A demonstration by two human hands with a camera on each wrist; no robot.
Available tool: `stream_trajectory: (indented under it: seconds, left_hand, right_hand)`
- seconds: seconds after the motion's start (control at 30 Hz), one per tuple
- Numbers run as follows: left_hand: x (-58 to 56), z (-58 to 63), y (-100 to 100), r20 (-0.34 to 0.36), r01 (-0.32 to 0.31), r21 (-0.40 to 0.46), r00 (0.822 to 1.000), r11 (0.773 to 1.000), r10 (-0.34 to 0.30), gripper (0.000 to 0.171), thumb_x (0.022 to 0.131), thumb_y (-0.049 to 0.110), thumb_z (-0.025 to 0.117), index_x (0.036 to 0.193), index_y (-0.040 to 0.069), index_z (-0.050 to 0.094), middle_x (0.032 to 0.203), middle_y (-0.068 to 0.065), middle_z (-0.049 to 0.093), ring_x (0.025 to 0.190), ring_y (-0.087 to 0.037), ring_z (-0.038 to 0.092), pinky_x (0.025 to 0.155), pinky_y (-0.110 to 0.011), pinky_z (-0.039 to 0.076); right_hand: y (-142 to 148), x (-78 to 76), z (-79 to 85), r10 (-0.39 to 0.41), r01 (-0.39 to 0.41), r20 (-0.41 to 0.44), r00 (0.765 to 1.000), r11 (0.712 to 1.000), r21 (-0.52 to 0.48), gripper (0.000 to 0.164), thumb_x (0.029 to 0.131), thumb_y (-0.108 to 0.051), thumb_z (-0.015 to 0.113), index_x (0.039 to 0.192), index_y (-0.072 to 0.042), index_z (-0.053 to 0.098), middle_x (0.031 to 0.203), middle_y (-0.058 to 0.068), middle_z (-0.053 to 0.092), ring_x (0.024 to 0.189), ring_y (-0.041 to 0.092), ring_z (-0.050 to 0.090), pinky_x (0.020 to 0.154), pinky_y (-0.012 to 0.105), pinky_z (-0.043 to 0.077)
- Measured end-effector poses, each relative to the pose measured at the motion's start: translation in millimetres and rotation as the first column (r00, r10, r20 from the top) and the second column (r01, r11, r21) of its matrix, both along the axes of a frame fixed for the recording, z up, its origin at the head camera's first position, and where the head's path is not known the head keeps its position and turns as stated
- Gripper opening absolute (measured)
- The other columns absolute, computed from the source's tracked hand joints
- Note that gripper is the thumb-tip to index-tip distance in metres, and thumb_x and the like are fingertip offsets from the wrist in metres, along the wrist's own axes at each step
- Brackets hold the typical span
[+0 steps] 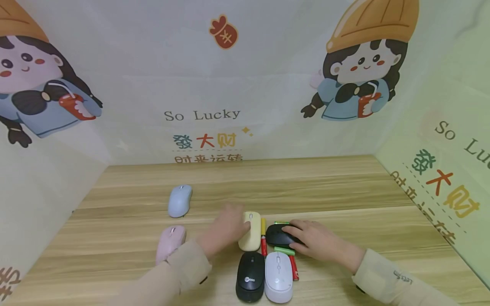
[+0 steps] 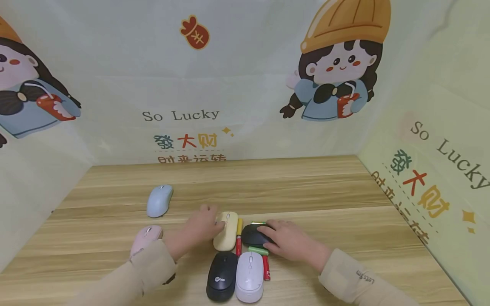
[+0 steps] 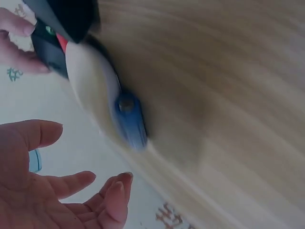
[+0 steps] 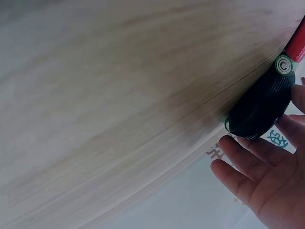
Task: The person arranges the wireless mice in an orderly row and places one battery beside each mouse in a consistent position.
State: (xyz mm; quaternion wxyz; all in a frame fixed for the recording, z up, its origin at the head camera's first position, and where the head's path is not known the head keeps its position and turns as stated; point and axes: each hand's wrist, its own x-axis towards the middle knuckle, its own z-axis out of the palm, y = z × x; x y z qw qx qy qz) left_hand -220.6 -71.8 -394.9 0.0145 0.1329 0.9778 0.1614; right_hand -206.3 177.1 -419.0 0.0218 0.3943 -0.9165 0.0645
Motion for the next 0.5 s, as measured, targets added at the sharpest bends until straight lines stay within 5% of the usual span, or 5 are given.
stream_trajectory:
  seconds: [0.13,0.3,0.5]
  left_hand:
    - [6.0,-6.4,21.5,-0.018,-0.019,-0.034,1.000,0.999,0.018,0.032,0.080,0.027,0.064,0.092,-0.001,0.055,0.077,-0.013,0.050,0.065,-0.023,0.049,0.056,-0.033,0.044]
    - [10.0,-9.7,33.9,-0.044,-0.101,-0.095,0.994,0.990,0.097,0.043,0.075,0.033,0.067,0.095,-0.003,0.055,0.087,-0.021,0.049,0.072,-0.030,0.053,0.062,-0.039,0.047]
    - [4.5,-10.2,41.4,0.029,-0.170,-0.092,0.984,0.981,0.173,0.052,0.076,0.039,0.067,0.103,-0.004,0.056,0.093,-0.023,0.048,0.079,-0.032,0.053,0.068,-0.041,0.049]
  right_hand:
    - [-0.8,0.4,-0.5,0.008,-0.008,-0.009,1.000,1.000,-0.014,0.039,0.090,-0.030,0.055,0.124,-0.009,0.054,0.118,0.017,0.056,0.106,0.031,0.057,0.088,0.046,0.046]
    - [-1.4,0.3,-0.9,0.012,-0.012,-0.007,1.000,1.000,-0.027,0.039,0.090,-0.029,0.055,0.124,-0.009,0.054,0.118,0.017,0.056,0.105,0.030,0.057,0.087,0.046,0.046]
    - [-0.6,0.3,-0.9,0.005,-0.005,0.000,1.000,1.000,-0.022,0.039,0.090,-0.029,0.056,0.123,-0.009,0.054,0.118,0.017,0.056,0.105,0.031,0.057,0.087,0.046,0.046]
